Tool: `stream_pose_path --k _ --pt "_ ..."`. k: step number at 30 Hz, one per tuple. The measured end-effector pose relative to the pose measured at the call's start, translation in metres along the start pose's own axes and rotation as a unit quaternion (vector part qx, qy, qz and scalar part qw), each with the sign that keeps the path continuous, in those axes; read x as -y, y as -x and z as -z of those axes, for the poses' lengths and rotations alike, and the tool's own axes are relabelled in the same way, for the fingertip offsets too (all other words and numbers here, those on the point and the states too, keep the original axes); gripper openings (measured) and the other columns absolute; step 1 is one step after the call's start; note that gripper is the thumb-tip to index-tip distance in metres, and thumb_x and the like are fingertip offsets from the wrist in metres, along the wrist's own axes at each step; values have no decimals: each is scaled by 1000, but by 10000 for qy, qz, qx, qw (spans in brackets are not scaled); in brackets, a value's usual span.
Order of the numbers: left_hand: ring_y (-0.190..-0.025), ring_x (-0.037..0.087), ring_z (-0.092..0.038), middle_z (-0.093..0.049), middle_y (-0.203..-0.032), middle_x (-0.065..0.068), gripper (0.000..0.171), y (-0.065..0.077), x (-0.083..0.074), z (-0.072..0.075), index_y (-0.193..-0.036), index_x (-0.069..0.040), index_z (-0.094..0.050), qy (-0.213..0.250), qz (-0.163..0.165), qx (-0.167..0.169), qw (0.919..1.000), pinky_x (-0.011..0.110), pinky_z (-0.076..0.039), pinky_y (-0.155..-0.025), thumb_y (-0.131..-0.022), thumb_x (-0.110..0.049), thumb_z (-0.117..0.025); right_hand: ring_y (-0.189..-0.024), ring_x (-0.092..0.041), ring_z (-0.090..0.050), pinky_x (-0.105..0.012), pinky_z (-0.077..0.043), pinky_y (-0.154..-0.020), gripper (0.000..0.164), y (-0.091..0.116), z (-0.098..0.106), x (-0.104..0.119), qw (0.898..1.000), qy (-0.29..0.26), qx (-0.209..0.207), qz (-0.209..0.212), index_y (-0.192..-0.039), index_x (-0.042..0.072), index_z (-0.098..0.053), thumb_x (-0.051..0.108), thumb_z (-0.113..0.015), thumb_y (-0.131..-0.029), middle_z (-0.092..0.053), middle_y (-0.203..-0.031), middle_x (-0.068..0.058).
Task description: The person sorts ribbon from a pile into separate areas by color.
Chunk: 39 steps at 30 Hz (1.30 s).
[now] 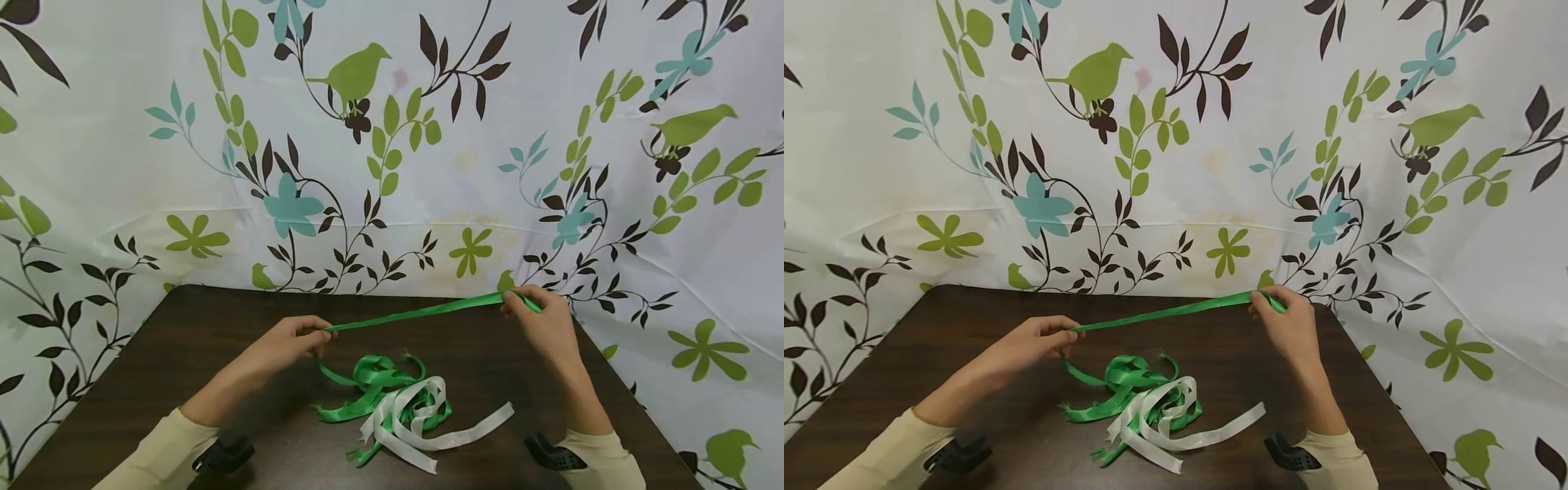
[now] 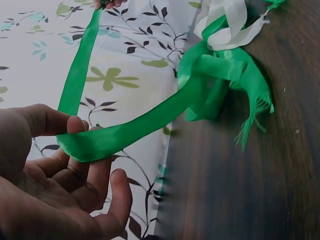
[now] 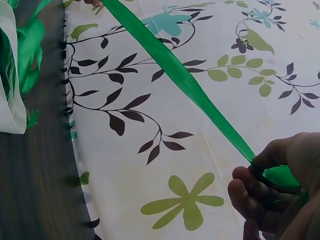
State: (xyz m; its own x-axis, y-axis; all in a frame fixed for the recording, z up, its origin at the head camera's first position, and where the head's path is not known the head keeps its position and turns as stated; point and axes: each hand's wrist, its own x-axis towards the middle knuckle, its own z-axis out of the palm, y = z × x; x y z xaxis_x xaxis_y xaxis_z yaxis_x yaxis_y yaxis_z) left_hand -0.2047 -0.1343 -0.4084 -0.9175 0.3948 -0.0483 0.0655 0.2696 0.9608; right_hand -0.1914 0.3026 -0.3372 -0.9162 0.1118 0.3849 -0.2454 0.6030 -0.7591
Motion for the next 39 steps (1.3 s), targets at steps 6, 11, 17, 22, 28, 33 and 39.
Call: stream_pose_path --k 6,11,17,22,28,33,39 --pt "-100 32 -60 -65 -98 15 27 4 -1 11 -118 -10 -70 -180 31 -287 9994 50 -48 -92 -105 -32 -59 -79 -21 -71 -26 -51 -63 35 -1 3 -3 9999 46 -76 -77 -110 3 -75 36 -67 -101 -74 -88 -11" --pt "-98 31 -59 -64 -97 16 27 3 3 19 -118 -9 -68 -284 7 -437 9986 45 -48 -86 -106 -31 -57 -83 -27 -70 -28 -48 -64 37 -4 6 -8 9995 201 -135 -213 -108 6 -74 41 -64 -101 -74 -89 -10" --pt "-93 35 -58 -64 -91 13 30 5 4 30 -118 -9 -66 -482 91 -606 9970 45 -41 -76 -107 -34 -55 -81 -26 -71 -26 -51 -65 35 -8 10 -14 9991 49 -209 -364 -109 2 -73 35 -64 -102 -73 -90 -13" --pt "-91 33 -60 -63 -92 15 31 6 5 43 -116 -6 -66 -446 82 -689 9966 47 -47 -80 -107 -34 -55 -80 -23 -72 -25 -54 -65 37 -9 12 -17 9988 -165 -211 -405 -110 -3 -72 32 -65 -102 -73 -92 -18" --pt "-95 35 -61 -62 -93 15 33 8 6 59 -117 -2 -66 -429 -14 -829 9956 44 -51 -87 -108 -31 -54 -77 -16 -71 -24 -53 -66 40 -12 15 -26 9983 -125 -236 -524 -111 -3 -72 36 -65 -102 -73 -92 -17" --pt "-97 33 -60 -61 -93 13 35 10 6 66 -119 -2 -66 -516 -26 -851 9950 44 -50 -89 -108 -33 -53 -80 -21 -72 -24 -52 -67 40 -14 19 -33 9971 -95 -327 -678 -111 -2 -71 36 -64 -102 -74 -90 -12" --pt "-97 32 -61 -62 -93 13 40 11 5 71 -121 1 -65 -470 -83 -843 9953 46 -50 -91 -108 -35 -54 -76 -15 -71 -22 -49 -67 38 -16 24 -40 9947 -110 -537 -868 -111 -2 -71 34 -64 -102 -75 -87 -9"
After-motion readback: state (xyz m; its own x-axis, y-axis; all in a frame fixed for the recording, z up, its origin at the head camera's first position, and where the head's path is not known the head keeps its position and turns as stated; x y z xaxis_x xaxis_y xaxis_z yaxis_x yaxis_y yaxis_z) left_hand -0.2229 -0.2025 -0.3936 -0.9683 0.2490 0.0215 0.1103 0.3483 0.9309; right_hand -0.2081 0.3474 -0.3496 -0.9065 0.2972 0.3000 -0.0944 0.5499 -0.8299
